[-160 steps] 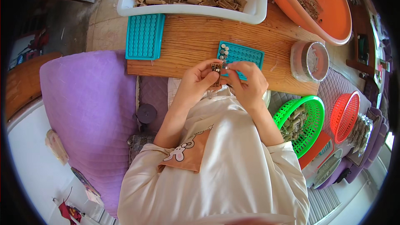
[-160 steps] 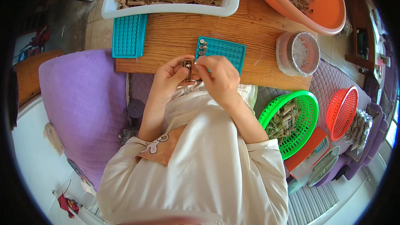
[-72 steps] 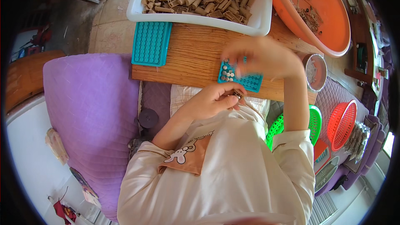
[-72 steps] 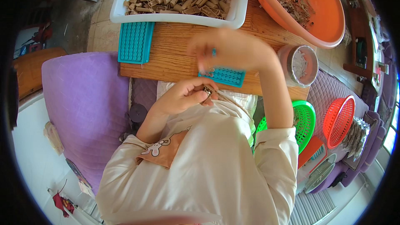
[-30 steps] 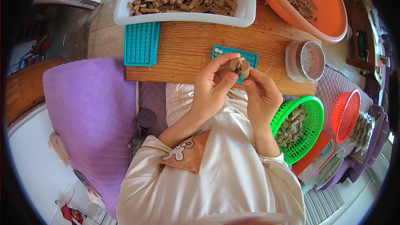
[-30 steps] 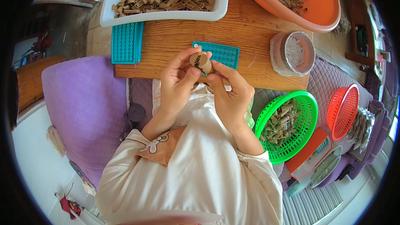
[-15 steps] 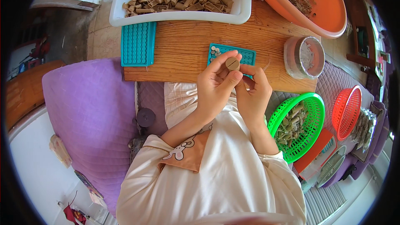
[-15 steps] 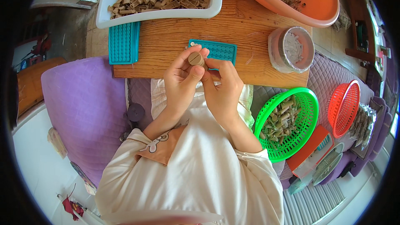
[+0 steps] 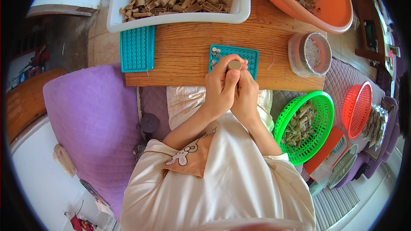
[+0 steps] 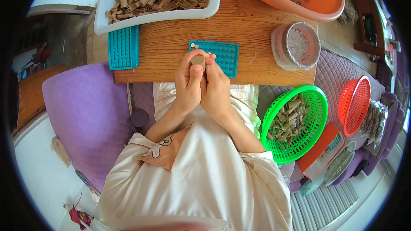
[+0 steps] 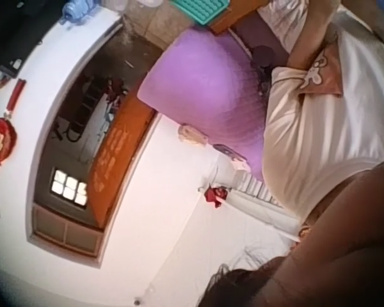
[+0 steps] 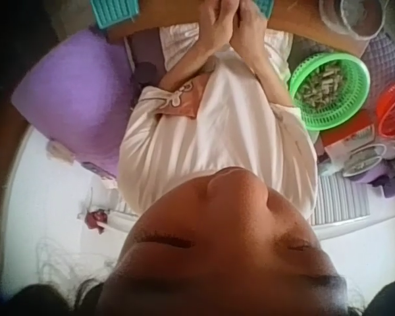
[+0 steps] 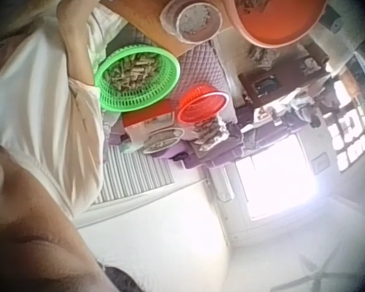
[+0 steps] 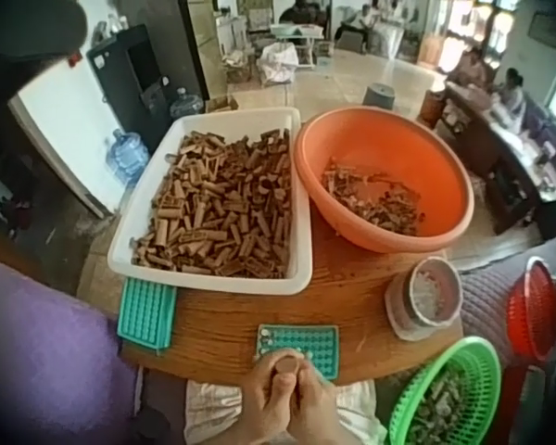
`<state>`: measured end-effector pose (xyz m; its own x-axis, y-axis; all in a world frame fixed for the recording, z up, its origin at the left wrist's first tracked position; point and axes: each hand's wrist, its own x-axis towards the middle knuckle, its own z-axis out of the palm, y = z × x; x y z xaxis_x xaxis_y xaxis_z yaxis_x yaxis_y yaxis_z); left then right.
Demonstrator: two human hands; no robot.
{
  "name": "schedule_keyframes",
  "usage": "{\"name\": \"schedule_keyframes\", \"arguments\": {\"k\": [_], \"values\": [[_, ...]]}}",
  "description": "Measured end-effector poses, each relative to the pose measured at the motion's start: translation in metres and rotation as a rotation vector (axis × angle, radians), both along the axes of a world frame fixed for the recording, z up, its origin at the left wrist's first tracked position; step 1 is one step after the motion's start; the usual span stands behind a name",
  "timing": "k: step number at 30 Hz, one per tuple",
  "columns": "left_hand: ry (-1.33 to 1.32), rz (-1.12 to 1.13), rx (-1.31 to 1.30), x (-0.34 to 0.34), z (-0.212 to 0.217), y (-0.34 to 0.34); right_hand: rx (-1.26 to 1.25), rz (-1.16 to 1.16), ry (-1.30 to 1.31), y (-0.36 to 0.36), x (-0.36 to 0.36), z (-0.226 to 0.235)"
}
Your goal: The person assembles small plastic components and metal parts by hand, then places the assembled items into an organized grid tray.
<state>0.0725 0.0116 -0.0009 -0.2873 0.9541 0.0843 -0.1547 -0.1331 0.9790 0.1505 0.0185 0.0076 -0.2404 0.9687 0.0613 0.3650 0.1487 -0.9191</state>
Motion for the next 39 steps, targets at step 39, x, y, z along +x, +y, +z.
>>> {"name": "schedule_keyframes", "arguments": {"k": [39], "values": [[-1.215,-0.54,-0.533,-0.01,0.021,0.008,-0.162,0.107,0.319,0.053,0.065,0.045]]}}
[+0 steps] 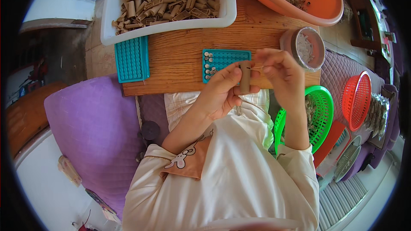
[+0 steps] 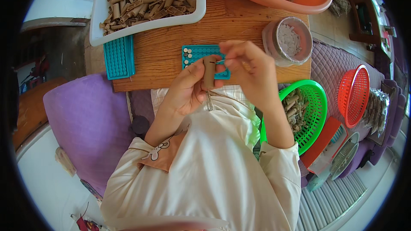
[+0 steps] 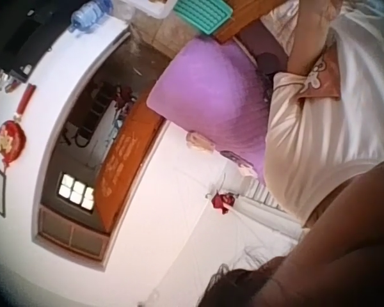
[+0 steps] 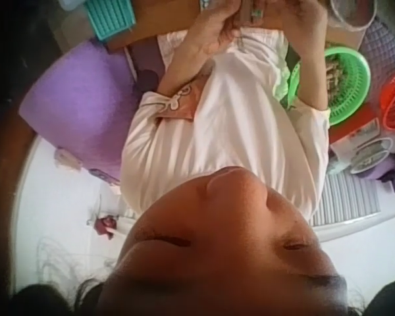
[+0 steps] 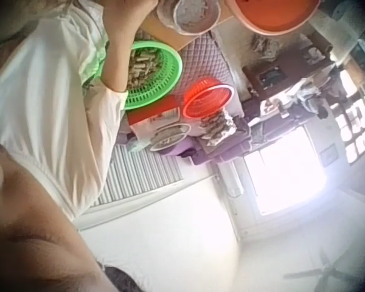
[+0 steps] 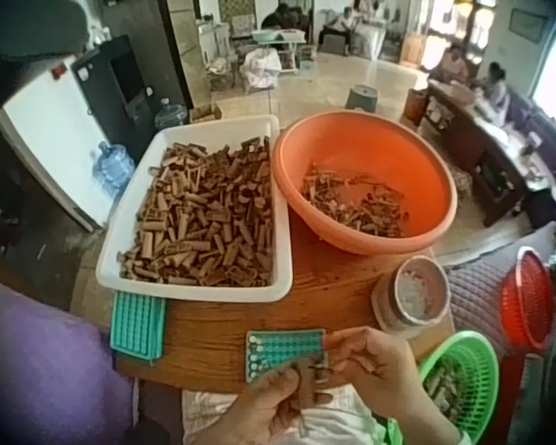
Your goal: The person assembles small plastic components and metal parts by hand, then places the assembled items into an organized grid tray.
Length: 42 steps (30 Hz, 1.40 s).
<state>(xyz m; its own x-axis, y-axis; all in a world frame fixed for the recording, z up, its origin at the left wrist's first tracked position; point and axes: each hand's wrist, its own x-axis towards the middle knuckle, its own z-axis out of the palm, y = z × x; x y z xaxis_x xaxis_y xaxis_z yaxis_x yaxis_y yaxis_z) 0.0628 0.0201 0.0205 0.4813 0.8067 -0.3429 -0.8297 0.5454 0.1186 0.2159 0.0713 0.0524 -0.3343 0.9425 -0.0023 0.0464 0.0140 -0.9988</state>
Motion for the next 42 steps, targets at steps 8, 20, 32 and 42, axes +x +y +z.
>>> {"name": "schedule_keyframes", "arguments": {"k": [8,20,32,42], "values": [[0.393,-0.009,0.142,0.002,0.0,-0.008,0.216,0.097,-0.395,-0.01,-0.012,0.002],[0.73,-0.192,0.284,0.001,-0.012,-0.006,0.1,0.207,-0.386,-0.006,-0.002,-0.013],[0.28,-0.112,0.183,-0.01,-0.001,-0.002,-0.052,0.109,-0.28,-0.01,-0.008,0.015],[0.359,-0.096,0.101,-0.007,-0.007,-0.011,0.225,0.153,-0.464,-0.013,-0.014,0.004]]}}
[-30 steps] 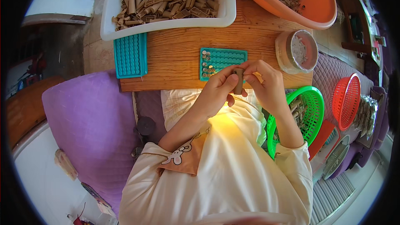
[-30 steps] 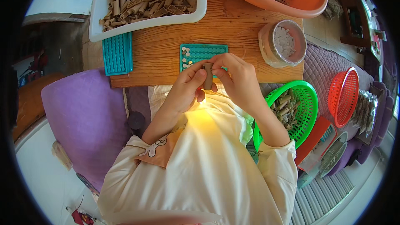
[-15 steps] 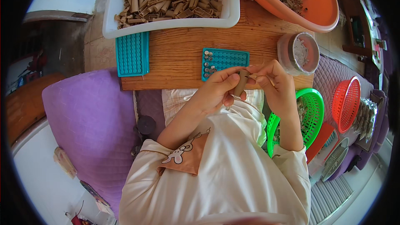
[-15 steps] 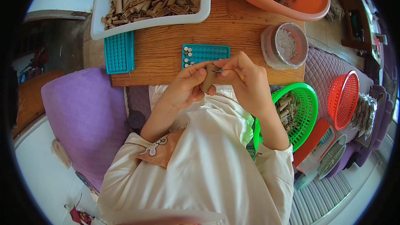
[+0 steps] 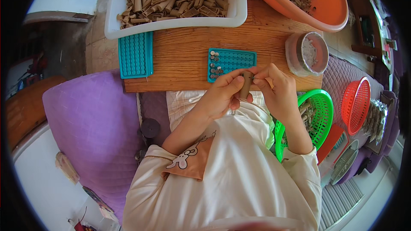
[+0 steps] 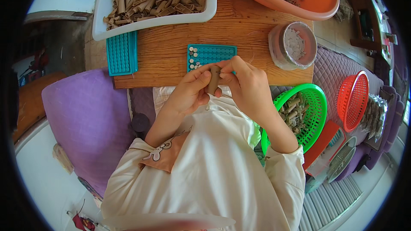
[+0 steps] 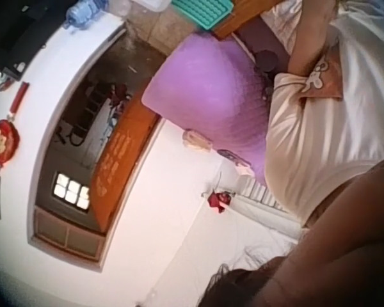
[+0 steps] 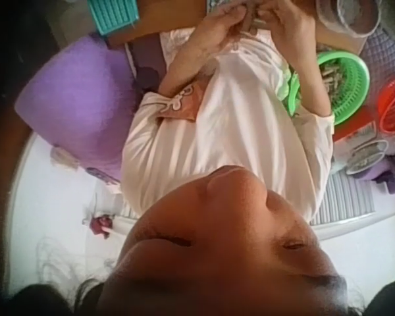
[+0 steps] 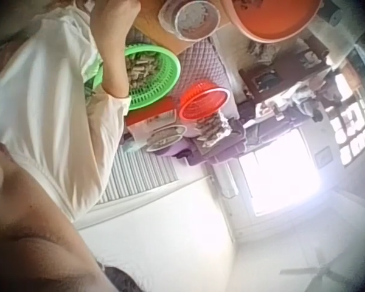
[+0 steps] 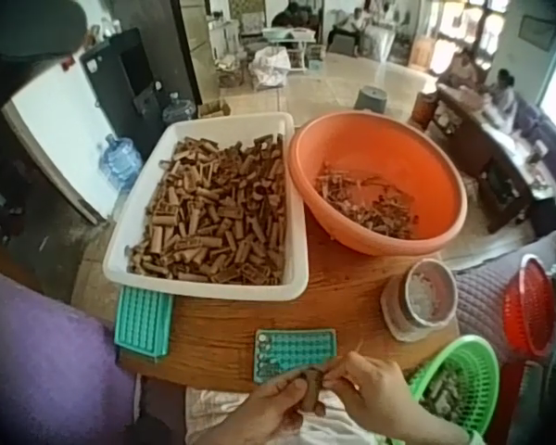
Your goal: The person assembles small plastic components and metal parts by hand, then places the assembled items into an organized grid tray.
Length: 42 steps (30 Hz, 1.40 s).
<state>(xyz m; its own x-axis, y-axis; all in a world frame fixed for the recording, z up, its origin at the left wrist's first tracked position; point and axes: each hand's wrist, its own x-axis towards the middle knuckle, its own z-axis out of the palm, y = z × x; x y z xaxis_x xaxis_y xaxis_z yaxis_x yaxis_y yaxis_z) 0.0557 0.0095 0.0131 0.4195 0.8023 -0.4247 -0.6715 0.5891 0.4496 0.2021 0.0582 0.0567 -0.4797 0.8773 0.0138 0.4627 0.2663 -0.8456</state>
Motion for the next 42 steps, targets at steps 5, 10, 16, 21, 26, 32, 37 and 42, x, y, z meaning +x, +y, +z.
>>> {"name": "schedule_keyframes", "arguments": {"k": [5,10,16,21,26,32,37,42], "values": [[0.079,0.015,-0.036,0.004,-0.004,0.002,0.003,-0.007,0.002,0.0,-0.003,-0.014],[0.319,-0.076,0.07,0.002,-0.016,0.0,0.003,0.045,-0.016,0.0,0.0,-0.031],[0.228,-0.148,0.096,-0.003,-0.015,0.005,-0.106,-0.007,0.003,-0.004,0.006,-0.023],[0.19,-0.222,0.123,0.003,-0.012,0.011,-0.136,-0.019,0.076,0.003,0.016,-0.018],[0.147,-0.332,0.178,0.012,0.002,0.012,-0.029,0.316,0.024,0.014,0.038,0.005],[1.138,0.366,0.76,-0.042,0.036,0.039,-0.202,-0.294,-0.285,-0.009,0.136,0.042],[1.871,0.321,0.622,-0.14,0.043,0.108,-0.455,0.102,-0.955,-0.023,0.205,0.017],[2.197,-0.431,0.477,-0.164,0.017,0.141,0.045,0.011,-0.595,0.043,0.131,0.072]]}}
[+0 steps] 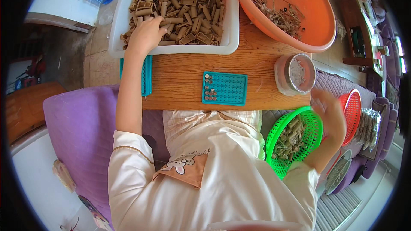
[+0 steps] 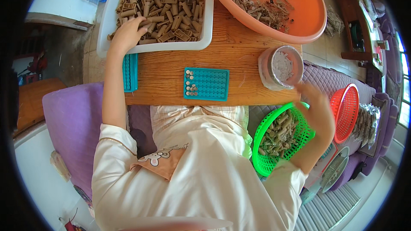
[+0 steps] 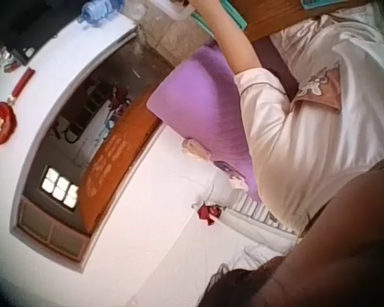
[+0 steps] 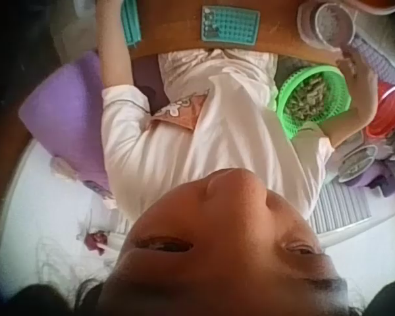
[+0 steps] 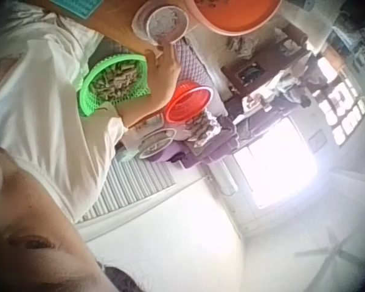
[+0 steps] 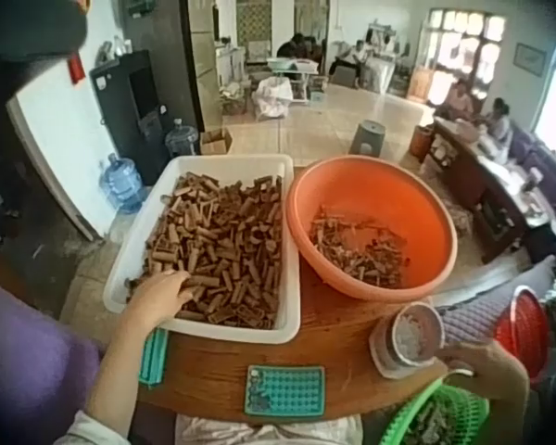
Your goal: The person assembles small plastic components and metal parts by hand, then places the assembled items into an organized grid tray.
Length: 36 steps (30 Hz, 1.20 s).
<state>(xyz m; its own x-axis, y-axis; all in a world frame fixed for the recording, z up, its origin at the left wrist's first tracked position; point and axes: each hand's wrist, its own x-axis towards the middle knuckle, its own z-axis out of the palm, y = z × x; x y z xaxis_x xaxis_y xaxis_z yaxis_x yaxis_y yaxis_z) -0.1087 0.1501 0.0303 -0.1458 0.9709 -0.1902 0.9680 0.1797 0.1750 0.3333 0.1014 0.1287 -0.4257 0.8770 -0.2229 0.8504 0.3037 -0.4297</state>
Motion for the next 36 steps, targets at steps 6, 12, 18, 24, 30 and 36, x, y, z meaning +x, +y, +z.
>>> {"name": "schedule_keyframes", "arguments": {"k": [6,12,18,24,30,36], "values": [[-0.108,0.096,0.098,0.004,-0.001,-0.003,0.342,0.056,0.05,0.204,-0.041,-0.068],[-0.293,0.193,0.509,0.004,-0.004,-0.008,0.213,0.216,-0.508,0.267,-0.045,-0.124],[-0.317,0.28,0.612,-0.009,-0.005,-0.012,0.364,0.218,-0.285,0.264,-0.04,-0.141],[-0.405,0.339,0.626,-0.002,-0.007,-0.008,0.165,0.183,-0.4,0.274,-0.033,-0.138],[-0.495,0.351,0.619,0.006,0.006,-0.014,0.334,-0.345,0.889,0.268,-0.024,-0.082],[-0.699,0.197,0.73,-0.005,-0.007,-0.016,0.059,-0.259,1.688,0.243,-0.03,-0.039]]}}
